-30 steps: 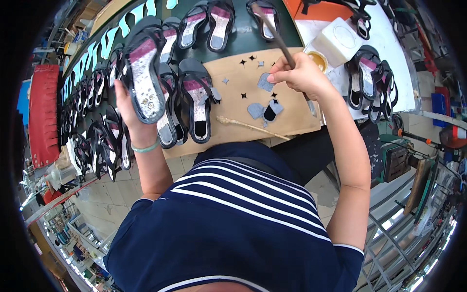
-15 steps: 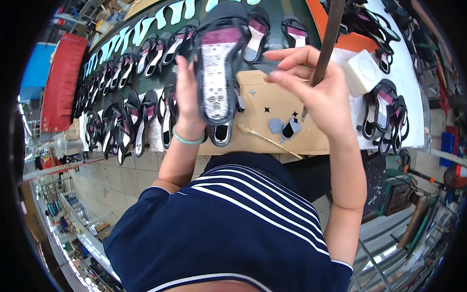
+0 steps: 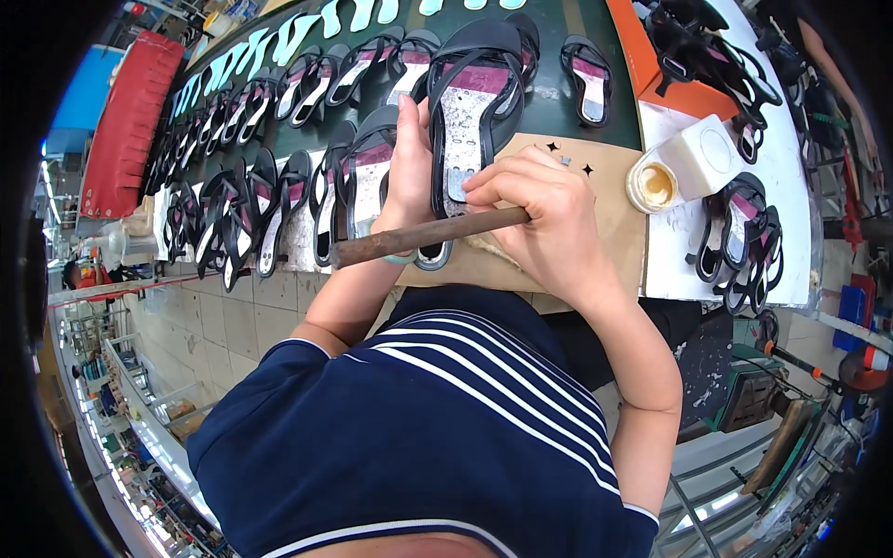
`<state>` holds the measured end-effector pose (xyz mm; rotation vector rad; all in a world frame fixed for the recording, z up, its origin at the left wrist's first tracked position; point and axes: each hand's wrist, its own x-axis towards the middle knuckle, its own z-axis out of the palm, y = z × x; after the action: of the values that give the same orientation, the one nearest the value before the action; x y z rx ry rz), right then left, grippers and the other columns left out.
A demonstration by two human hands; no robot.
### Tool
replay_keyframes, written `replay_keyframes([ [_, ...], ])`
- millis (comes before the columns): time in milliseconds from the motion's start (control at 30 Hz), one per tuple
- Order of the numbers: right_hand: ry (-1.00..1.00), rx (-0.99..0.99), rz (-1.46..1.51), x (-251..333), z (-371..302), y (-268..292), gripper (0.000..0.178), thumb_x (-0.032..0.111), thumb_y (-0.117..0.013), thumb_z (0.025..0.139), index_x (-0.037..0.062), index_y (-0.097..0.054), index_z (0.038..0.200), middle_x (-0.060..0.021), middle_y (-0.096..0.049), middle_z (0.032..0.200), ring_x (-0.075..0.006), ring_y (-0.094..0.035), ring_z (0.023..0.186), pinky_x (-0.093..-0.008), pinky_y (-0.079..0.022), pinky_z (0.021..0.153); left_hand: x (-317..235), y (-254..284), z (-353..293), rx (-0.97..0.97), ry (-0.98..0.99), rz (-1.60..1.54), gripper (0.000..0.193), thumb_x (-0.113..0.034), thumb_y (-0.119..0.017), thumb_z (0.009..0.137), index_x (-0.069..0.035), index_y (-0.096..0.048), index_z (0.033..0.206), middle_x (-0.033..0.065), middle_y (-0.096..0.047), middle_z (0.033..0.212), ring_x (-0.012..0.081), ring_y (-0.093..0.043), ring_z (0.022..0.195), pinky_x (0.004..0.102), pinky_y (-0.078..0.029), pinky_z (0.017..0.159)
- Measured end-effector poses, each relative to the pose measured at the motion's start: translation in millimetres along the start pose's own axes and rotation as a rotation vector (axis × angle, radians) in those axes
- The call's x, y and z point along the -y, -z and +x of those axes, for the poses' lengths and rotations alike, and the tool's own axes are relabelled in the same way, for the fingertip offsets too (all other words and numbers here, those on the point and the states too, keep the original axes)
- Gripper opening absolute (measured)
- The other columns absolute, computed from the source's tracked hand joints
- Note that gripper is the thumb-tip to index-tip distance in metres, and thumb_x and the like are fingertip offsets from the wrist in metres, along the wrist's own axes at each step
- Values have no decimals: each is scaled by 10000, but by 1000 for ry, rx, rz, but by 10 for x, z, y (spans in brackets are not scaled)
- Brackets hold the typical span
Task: Applying glue to the inner soles of shoes using a brush.
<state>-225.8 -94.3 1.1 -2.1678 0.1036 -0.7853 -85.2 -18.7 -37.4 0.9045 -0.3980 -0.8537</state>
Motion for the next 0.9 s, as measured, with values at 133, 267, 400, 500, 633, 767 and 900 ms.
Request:
replay_keyframes([
  [133,-1,96,-42,1,-18,22,174,-5,-758,619,37,-686,772,-53,-705,817,-228,-632,738,-319,-490,657,21,46,5,18,-6,31,658,-547,-178,1013,-37,-492,1286,77,-634,1109,148,-630,969,293,-531,832],
  [267,-50,139,45,-37,69,110,226,4,-777,632,28,-704,844,-62,-641,817,-230,-612,721,-319,-482,642,61,70,10,-46,16,-38,688,-547,-163,1013,0,-451,1317,130,-595,1199,188,-613,1058,321,-498,927],
  [400,-125,62,12,46,144,71,267,24,-788,658,34,-716,915,-70,-531,807,-215,-579,679,-332,-469,601,52,34,-8,-35,50,-88,658,-576,-225,997,-40,-495,1267,108,-628,1125,192,-638,1014,337,-521,904],
  [500,-109,117,-77,21,88,33,228,-8,-750,647,42,-714,866,-65,-524,819,-207,-584,655,-339,-468,582,42,-5,-33,-45,49,-83,634,-559,-230,1004,-48,-501,1263,92,-635,1101,179,-649,980,318,-540,866],
  [633,-113,67,-94,74,58,4,235,-38,-720,638,40,-691,858,-68,-526,823,-208,-591,669,-343,-477,587,94,19,-8,-92,45,-65,625,-548,-220,1010,-51,-508,1258,80,-635,1094,164,-647,957,309,-539,849],
  [767,-114,73,-103,18,11,19,274,-39,-751,651,25,-694,911,-67,-493,819,-194,-528,688,-316,-420,578,49,-16,-71,-35,68,-61,620,-550,-223,1010,-56,-518,1243,66,-636,1056,147,-639,952,303,-529,855],
  [900,-88,78,-109,-28,-26,14,273,-53,-736,630,30,-683,885,-67,-504,822,-216,-551,706,-323,-435,589,65,-28,-102,-34,77,-17,612,-537,-211,1017,-51,-527,1214,57,-632,1037,133,-628,943,293,-515,863],
])
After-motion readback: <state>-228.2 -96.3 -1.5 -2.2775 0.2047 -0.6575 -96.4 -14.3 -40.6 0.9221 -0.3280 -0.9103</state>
